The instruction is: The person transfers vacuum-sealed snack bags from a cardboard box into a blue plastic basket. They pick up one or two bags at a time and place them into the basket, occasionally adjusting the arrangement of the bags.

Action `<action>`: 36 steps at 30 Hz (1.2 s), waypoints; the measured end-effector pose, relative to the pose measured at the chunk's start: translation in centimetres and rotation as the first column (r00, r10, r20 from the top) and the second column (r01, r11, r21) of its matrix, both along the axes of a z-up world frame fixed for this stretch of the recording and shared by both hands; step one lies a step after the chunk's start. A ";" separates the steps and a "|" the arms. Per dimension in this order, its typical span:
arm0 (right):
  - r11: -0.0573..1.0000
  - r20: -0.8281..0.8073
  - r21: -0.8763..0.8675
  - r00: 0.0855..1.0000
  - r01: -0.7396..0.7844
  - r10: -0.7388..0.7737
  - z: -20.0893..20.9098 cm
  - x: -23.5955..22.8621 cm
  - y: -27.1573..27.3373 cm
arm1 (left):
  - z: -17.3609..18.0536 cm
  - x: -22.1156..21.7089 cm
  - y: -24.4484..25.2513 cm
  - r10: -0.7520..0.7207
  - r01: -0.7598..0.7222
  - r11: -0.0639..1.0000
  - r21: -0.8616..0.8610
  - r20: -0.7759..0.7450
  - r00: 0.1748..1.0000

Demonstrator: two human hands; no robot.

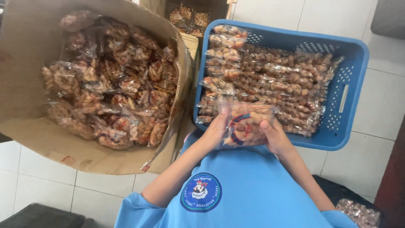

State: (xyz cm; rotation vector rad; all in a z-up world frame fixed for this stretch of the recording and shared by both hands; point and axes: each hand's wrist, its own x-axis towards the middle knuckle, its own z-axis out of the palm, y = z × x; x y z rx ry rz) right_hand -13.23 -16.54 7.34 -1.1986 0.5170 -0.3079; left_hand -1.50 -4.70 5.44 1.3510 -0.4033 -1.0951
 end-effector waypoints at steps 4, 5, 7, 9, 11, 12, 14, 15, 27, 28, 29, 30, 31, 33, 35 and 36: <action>0.965 -0.261 -0.261 0.962 0.015 -0.085 -0.6 -0.9 -1.6 | -11.0 0.2 -5.6 0.183 -0.161 0.983 0.088 -0.533 0.826; 0.859 -0.300 -0.508 0.948 -0.067 -0.104 -1.2 -1.5 -2.5 | -15.2 -1.1 -8.7 0.349 -0.264 0.937 0.228 -0.645 0.680; 0.825 -0.276 -0.558 0.958 -0.089 -0.083 -1.9 -1.0 -2.7 | -2.3 1.4 -4.8 0.183 -0.154 0.978 0.140 -0.226 0.957; 0.785 -0.265 -0.611 0.961 -0.100 -0.084 -2.3 -0.9 -3.3 | 4.5 0.2 -2.2 -0.049 0.017 0.991 0.131 0.242 0.969; 0.763 0.101 -0.645 0.995 0.049 0.022 -2.5 -1.0 -4.5 | 4.7 -0.5 -3.2 0.099 -0.081 0.995 -0.060 0.428 0.898; 0.762 0.086 -0.647 0.996 0.041 0.018 -2.5 -1.0 -4.9 | 3.8 -0.7 -4.1 0.097 -0.078 0.995 -0.061 0.415 0.905; 0.662 0.250 -0.703 0.961 0.261 -0.115 -2.6 -1.0 -6.0 | 1.9 -1.2 -6.0 0.340 -0.168 0.902 -0.397 0.416 0.844; 0.658 0.243 -0.707 0.963 0.258 -0.116 -0.7 -0.4 -5.7 | 1.9 -1.2 -6.4 0.339 -0.168 0.901 -0.399 0.408 0.848; 0.810 0.095 -0.586 0.994 0.007 0.060 -1.4 -0.4 -7.4 | -3.3 -4.4 -7.6 0.635 -0.498 0.763 -0.411 0.333 0.697; 0.840 -0.054 -0.541 0.999 -0.036 0.008 -1.9 -0.5 -7.8 | -3.3 -4.0 -7.2 0.532 -0.405 0.839 -0.365 0.391 0.751; 0.870 -0.205 -0.488 0.978 -0.072 -0.034 -2.4 -0.6 -8.2 | -3.2 -3.6 -6.8 0.421 -0.305 0.900 -0.311 0.441 0.793; 0.870 -0.202 -0.489 0.979 -0.069 -0.036 -2.7 -0.6 -9.3 | -4.6 -3.8 -6.9 0.420 -0.304 0.900 -0.312 0.442 0.792; 0.780 -0.243 -0.619 0.967 -0.091 -0.081 -2.9 -0.5 -10.3 | -6.0 -4.0 -7.0 0.361 -0.288 0.932 -0.219 0.615 0.701; 0.669 -0.278 -0.734 0.950 -0.114 -0.143 -3.4 -0.4 -12.1 | -8.0 -4.4 -7.6 0.272 -0.278 0.952 -0.125 0.759 0.591; 0.621 -0.487 -0.741 0.842 -0.256 -0.234 -3.9 -0.1 -13.4 | -9.2 -5.0 -8.4 -0.410 0.202 0.909 0.364 0.700 0.584; 0.622 -0.489 -0.740 0.840 -0.256 -0.236 -4.3 0.0 -13.5 | -11.2 -5.1 -8.7 -0.412 0.206 0.909 0.363 0.699 0.585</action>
